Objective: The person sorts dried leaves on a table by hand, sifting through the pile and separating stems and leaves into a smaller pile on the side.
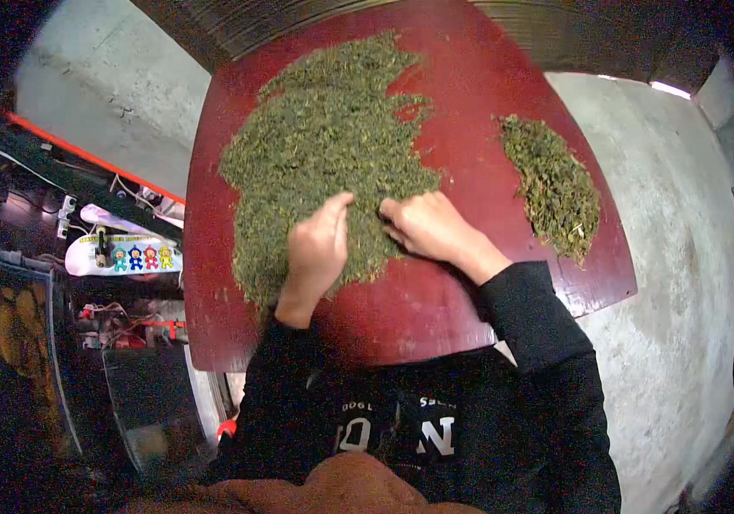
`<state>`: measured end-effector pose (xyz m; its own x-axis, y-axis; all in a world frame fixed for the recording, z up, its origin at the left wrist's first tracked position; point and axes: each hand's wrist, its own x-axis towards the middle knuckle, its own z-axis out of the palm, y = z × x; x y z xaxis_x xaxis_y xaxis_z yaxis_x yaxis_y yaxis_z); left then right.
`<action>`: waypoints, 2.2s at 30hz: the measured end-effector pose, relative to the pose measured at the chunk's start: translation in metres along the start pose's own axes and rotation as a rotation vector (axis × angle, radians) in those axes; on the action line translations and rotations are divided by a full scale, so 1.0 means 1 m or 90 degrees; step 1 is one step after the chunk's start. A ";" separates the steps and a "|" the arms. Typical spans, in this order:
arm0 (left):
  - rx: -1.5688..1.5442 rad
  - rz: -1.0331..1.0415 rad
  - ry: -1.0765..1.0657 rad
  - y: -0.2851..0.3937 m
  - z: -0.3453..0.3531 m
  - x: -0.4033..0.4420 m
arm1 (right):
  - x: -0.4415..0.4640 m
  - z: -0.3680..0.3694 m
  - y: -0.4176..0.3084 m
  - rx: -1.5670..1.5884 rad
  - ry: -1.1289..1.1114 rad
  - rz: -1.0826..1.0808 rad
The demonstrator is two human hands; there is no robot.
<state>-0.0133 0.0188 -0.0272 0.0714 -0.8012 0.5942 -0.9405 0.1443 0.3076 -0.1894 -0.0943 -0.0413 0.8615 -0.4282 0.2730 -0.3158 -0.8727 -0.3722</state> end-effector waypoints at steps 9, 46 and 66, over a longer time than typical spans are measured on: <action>-0.051 -0.033 0.001 -0.004 -0.011 0.006 | 0.002 -0.004 0.013 0.111 0.049 0.067; 0.088 -0.133 -0.232 0.009 -0.012 -0.007 | 0.000 -0.007 0.009 0.075 0.030 0.086; -0.079 -0.134 -0.153 0.006 -0.008 -0.006 | 0.000 -0.005 0.007 0.194 0.061 0.117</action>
<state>-0.0170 0.0289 -0.0232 0.1655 -0.9325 0.3212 -0.8651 0.0191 0.5013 -0.1933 -0.1017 -0.0390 0.7558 -0.6036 0.2539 -0.3160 -0.6758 -0.6659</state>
